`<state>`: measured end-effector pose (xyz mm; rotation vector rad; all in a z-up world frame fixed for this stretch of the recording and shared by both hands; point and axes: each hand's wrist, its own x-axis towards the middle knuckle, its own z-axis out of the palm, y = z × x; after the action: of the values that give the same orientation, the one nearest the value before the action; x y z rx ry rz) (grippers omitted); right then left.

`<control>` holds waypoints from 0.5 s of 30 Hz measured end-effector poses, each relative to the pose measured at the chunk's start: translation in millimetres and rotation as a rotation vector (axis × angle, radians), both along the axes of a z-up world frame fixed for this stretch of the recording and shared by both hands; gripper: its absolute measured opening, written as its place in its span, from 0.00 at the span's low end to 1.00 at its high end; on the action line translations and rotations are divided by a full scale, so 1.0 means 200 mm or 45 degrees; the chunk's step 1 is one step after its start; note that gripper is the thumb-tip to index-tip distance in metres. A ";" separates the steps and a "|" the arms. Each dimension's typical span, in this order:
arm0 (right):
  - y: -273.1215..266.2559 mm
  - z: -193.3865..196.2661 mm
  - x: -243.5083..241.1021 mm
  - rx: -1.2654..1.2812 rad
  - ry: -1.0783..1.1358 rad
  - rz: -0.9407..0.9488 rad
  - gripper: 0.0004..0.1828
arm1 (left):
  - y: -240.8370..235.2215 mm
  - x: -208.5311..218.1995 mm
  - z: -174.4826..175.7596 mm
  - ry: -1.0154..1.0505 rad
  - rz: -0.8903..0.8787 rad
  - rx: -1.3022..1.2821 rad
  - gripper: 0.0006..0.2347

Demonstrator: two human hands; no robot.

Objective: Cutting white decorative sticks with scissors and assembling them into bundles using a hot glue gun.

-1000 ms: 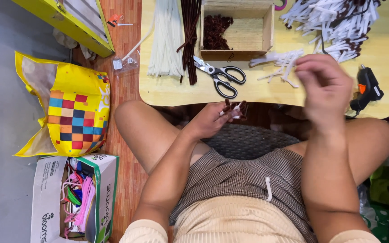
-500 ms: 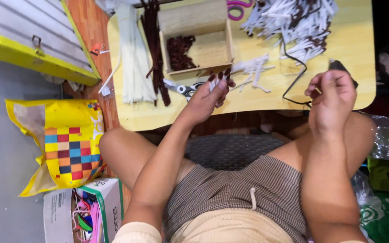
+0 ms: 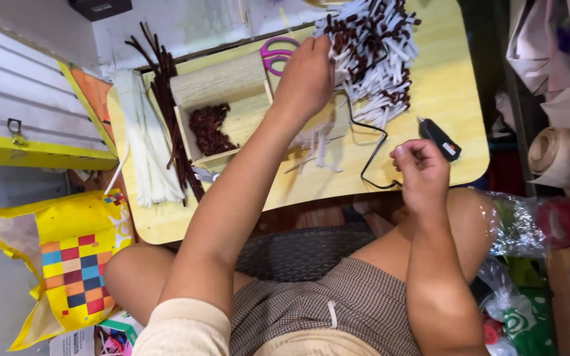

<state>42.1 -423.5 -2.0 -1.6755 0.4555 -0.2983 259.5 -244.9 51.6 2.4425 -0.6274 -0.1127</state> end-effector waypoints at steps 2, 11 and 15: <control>0.00 0.03 0.01 -0.013 0.016 0.008 0.04 | -0.05 0.06 0.00 0.047 -0.009 0.096 0.11; -0.12 -0.05 0.02 0.086 -0.110 -0.056 0.04 | -0.21 -0.32 -0.16 0.399 -0.228 -0.247 0.14; -0.12 -0.05 0.01 0.110 -0.110 -0.056 0.03 | -0.38 -0.29 -0.34 -0.023 -0.184 -0.102 0.15</control>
<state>44.2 -447.8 -12.7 -1.5635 0.4350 -0.3765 202.5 -321.0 -17.0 2.3222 -0.8017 -0.1211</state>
